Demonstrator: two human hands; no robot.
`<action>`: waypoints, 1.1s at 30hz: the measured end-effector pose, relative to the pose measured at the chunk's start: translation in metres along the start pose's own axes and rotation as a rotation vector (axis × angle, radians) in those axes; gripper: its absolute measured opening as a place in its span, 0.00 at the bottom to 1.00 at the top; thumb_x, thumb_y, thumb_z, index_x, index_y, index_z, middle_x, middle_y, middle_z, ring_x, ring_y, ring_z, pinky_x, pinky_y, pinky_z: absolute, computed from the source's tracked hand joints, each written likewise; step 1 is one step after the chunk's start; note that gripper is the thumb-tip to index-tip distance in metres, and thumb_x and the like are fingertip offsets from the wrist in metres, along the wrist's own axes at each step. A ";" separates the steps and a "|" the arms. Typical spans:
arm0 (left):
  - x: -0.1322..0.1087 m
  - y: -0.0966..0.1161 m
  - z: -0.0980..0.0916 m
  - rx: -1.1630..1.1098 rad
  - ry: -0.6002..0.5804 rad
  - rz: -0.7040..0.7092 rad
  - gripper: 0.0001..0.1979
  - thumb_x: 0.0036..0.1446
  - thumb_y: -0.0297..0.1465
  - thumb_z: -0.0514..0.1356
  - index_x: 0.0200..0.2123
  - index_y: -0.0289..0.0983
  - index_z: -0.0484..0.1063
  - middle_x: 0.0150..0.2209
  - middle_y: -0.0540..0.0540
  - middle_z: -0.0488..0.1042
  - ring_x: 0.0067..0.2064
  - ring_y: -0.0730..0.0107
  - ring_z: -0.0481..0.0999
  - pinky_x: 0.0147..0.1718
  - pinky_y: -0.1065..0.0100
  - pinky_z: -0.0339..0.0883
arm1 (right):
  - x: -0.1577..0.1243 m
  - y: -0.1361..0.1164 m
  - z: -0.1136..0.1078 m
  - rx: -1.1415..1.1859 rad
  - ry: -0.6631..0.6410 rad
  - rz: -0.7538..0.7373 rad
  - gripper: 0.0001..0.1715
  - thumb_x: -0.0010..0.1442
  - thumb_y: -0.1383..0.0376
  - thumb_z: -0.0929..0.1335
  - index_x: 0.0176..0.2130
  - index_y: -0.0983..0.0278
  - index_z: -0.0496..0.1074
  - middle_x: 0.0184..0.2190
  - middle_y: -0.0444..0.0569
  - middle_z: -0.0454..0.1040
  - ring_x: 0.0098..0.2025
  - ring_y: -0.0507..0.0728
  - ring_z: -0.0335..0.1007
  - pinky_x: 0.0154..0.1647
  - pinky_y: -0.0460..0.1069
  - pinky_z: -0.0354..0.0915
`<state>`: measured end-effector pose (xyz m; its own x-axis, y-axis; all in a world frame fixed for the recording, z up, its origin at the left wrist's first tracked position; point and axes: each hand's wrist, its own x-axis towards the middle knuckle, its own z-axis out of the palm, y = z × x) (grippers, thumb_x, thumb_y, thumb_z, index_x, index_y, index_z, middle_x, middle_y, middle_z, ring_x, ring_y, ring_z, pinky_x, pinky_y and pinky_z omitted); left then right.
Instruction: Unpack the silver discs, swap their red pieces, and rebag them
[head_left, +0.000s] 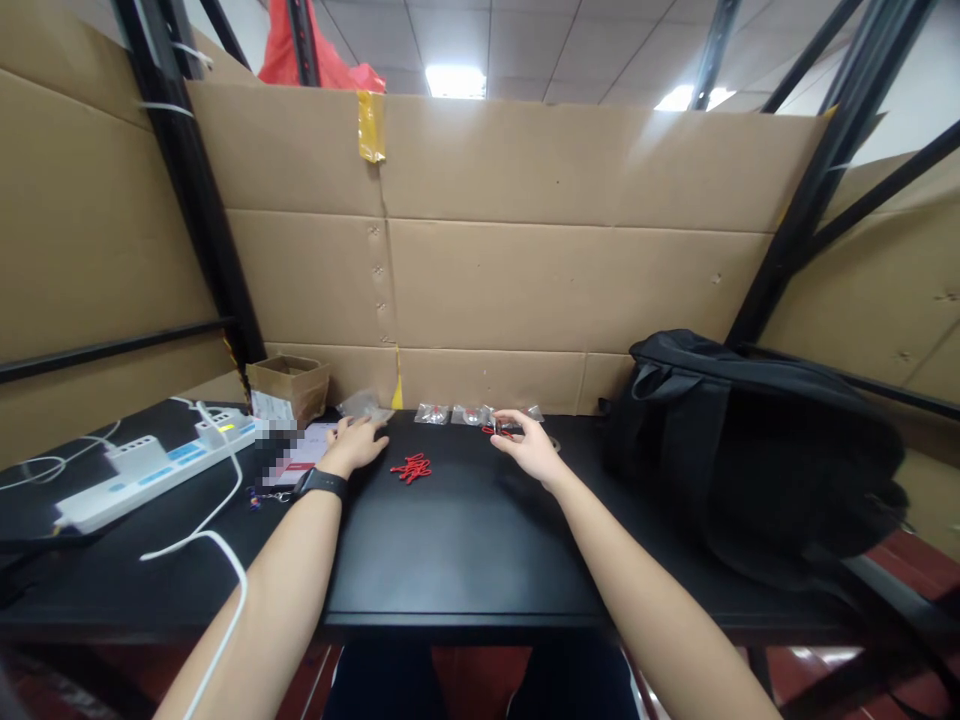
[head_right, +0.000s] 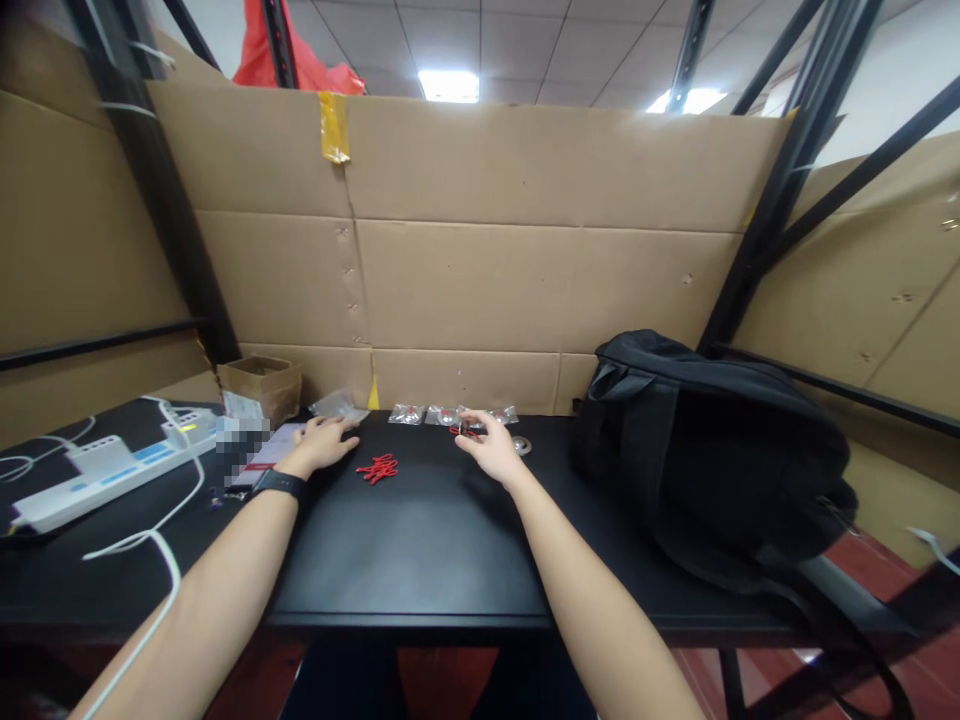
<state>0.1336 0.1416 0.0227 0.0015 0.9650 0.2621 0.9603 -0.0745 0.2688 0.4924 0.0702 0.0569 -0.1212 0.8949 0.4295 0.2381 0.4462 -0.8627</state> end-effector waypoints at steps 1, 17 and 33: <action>0.000 -0.001 0.001 0.008 -0.007 -0.013 0.23 0.57 0.43 0.57 0.55 0.46 0.74 0.63 0.39 0.67 0.65 0.34 0.55 0.56 0.39 0.49 | 0.000 0.000 0.000 0.008 -0.004 0.009 0.25 0.50 0.61 0.73 0.49 0.61 0.73 0.49 0.52 0.73 0.42 0.55 0.75 0.45 0.53 0.72; -0.011 0.009 -0.010 0.032 0.129 -0.058 0.20 0.60 0.36 0.52 0.50 0.41 0.78 0.54 0.37 0.76 0.59 0.43 0.66 0.52 0.47 0.57 | 0.000 -0.010 -0.005 0.161 0.040 0.083 0.27 0.49 0.59 0.74 0.48 0.61 0.70 0.49 0.52 0.71 0.33 0.52 0.75 0.41 0.54 0.74; -0.015 -0.002 -0.027 -0.195 0.596 -0.089 0.12 0.58 0.30 0.56 0.42 0.41 0.78 0.38 0.46 0.82 0.42 0.60 0.80 0.41 0.67 0.67 | 0.003 -0.003 -0.013 0.122 0.050 0.026 0.28 0.50 0.57 0.75 0.50 0.61 0.70 0.49 0.53 0.72 0.41 0.56 0.75 0.45 0.55 0.74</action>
<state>0.1240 0.1205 0.0430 -0.2856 0.6682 0.6870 0.8811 -0.0990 0.4625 0.5034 0.0718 0.0642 -0.0675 0.9064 0.4171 0.1211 0.4224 -0.8983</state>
